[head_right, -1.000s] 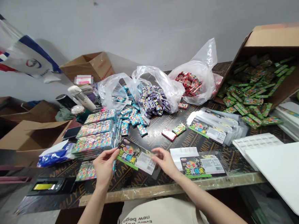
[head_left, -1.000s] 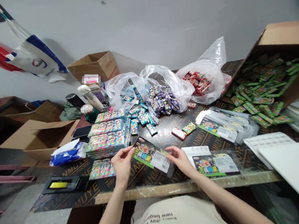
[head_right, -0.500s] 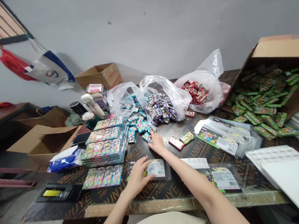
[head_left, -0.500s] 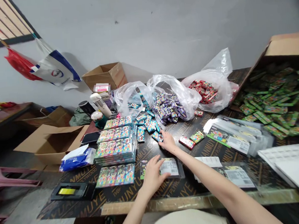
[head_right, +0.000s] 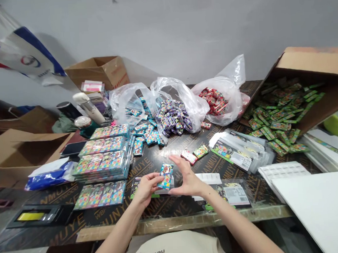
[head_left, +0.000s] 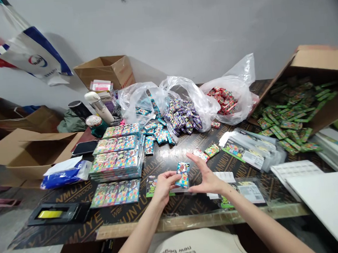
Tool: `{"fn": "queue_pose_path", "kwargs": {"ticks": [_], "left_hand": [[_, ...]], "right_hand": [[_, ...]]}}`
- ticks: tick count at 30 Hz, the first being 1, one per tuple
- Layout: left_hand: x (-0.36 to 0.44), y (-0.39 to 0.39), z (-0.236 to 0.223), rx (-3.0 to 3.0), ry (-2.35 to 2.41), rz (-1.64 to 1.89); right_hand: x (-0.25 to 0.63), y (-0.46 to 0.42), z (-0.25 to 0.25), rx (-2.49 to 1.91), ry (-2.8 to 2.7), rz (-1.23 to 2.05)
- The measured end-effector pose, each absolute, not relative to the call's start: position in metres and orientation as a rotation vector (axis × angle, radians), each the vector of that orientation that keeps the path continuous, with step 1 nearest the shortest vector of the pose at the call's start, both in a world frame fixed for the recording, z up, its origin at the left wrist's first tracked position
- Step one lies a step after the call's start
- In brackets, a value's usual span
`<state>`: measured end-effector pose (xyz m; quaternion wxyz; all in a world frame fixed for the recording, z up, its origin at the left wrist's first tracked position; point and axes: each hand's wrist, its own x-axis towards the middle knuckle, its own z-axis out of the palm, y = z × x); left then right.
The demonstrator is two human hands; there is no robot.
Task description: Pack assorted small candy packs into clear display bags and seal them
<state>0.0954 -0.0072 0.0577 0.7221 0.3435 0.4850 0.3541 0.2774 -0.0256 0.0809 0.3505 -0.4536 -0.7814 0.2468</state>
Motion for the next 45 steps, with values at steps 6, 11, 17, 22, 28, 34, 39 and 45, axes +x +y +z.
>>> {"fn": "queue_pose_path", "kwargs": {"ticks": [6,11,17,22,28,34,39,45], "left_hand": [[0.092,-0.006,0.056,1.251,1.010,0.676],[0.069,0.000,0.039,2.280,1.034,0.329],[0.068,-0.005,0.026,2.452,1.037,0.333],[0.068,-0.007,0.033,2.386,1.039,0.417],[0.065,-0.002,0.035,2.323,1.059,0.470],[0.062,0.004,0.033,2.253,1.140,0.549],[0.064,0.008,0.031,2.217,1.194,0.557],[0.073,0.015,0.034,2.365,1.249,0.284]], "right_hand": [[0.286,-0.040,0.060,-1.335,-1.978,0.376],[0.311,-0.046,0.040,-1.530,-2.028,0.302],[0.306,-0.055,0.033,-1.522,-2.153,0.441],[0.304,-0.052,0.038,-1.363,-2.147,0.650],[0.304,-0.044,0.035,-1.312,-2.068,0.652],[0.288,-0.046,0.031,-1.340,-1.974,0.646],[0.279,-0.017,0.043,-1.202,-2.166,0.618],[0.277,0.099,0.067,-1.456,-2.024,0.100]]}}
